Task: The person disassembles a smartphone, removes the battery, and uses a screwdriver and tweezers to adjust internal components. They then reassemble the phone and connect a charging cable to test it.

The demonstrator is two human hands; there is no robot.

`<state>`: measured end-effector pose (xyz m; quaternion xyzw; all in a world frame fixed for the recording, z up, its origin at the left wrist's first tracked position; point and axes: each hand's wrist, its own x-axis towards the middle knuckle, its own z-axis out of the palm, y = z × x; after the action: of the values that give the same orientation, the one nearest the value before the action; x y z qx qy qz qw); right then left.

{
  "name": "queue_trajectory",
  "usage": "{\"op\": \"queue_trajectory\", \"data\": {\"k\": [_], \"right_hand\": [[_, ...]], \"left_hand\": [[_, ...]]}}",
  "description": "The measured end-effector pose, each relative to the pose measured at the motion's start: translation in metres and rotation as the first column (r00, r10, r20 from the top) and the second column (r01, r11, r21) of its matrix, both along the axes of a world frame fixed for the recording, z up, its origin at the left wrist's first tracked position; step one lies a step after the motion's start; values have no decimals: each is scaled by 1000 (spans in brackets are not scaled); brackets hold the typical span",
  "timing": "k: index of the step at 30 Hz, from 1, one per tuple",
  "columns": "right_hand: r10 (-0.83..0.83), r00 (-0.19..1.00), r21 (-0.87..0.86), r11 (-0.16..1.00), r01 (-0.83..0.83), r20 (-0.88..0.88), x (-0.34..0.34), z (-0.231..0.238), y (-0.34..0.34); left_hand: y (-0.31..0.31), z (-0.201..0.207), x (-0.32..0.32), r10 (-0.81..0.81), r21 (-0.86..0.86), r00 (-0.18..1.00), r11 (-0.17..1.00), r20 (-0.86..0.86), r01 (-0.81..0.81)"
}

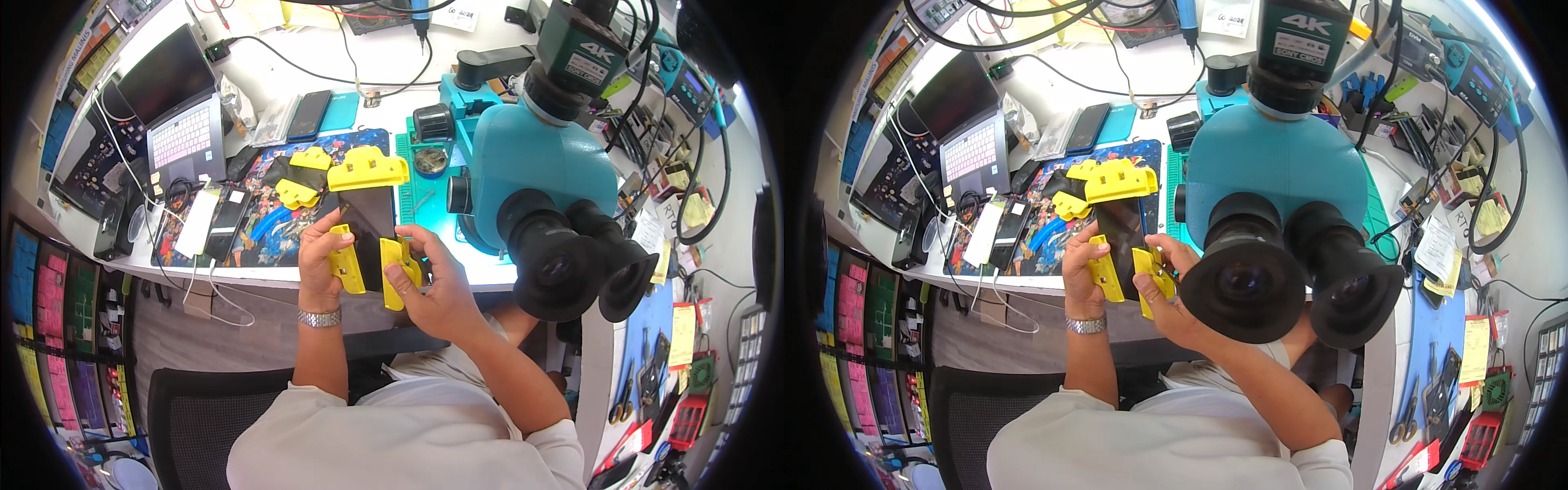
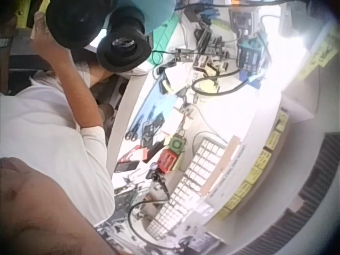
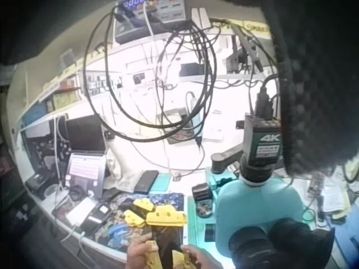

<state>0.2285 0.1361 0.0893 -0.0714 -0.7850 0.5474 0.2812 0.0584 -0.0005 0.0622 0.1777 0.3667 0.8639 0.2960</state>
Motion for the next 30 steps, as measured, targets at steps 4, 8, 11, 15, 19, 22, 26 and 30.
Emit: {"op": "queue_trajectory", "data": {"k": [4,8,11,15,19,22,26,30], "right_hand": [[58,998,-74,996,-57,9,2,-2,1],[110,991,-237,967,-89,76,4,-7,5],[153,985,-350,930,-115,82,1,-17,10],[155,982,-358,928,-106,111,1,-21,12],[168,984,-399,908,-131,59,-2,-27,12],[169,985,-394,909,-137,48,-3,-31,13],[181,983,-430,890,-150,32,-3,-32,14],[164,986,-448,885,-127,45,-2,-27,13]], "left_hand": [[-1,3,2,32,-36,999,999,-22,-33],[2,7,5,59,-72,996,995,-67,-64],[-1,5,7,80,-117,990,989,-119,-94],[0,12,12,76,-101,990,991,-121,-89],[2,12,13,78,-94,992,992,-98,-88],[3,14,15,86,-98,993,991,-83,-94],[3,12,13,115,-108,992,987,-54,-120],[5,11,13,152,-99,988,983,-38,-155]]}}
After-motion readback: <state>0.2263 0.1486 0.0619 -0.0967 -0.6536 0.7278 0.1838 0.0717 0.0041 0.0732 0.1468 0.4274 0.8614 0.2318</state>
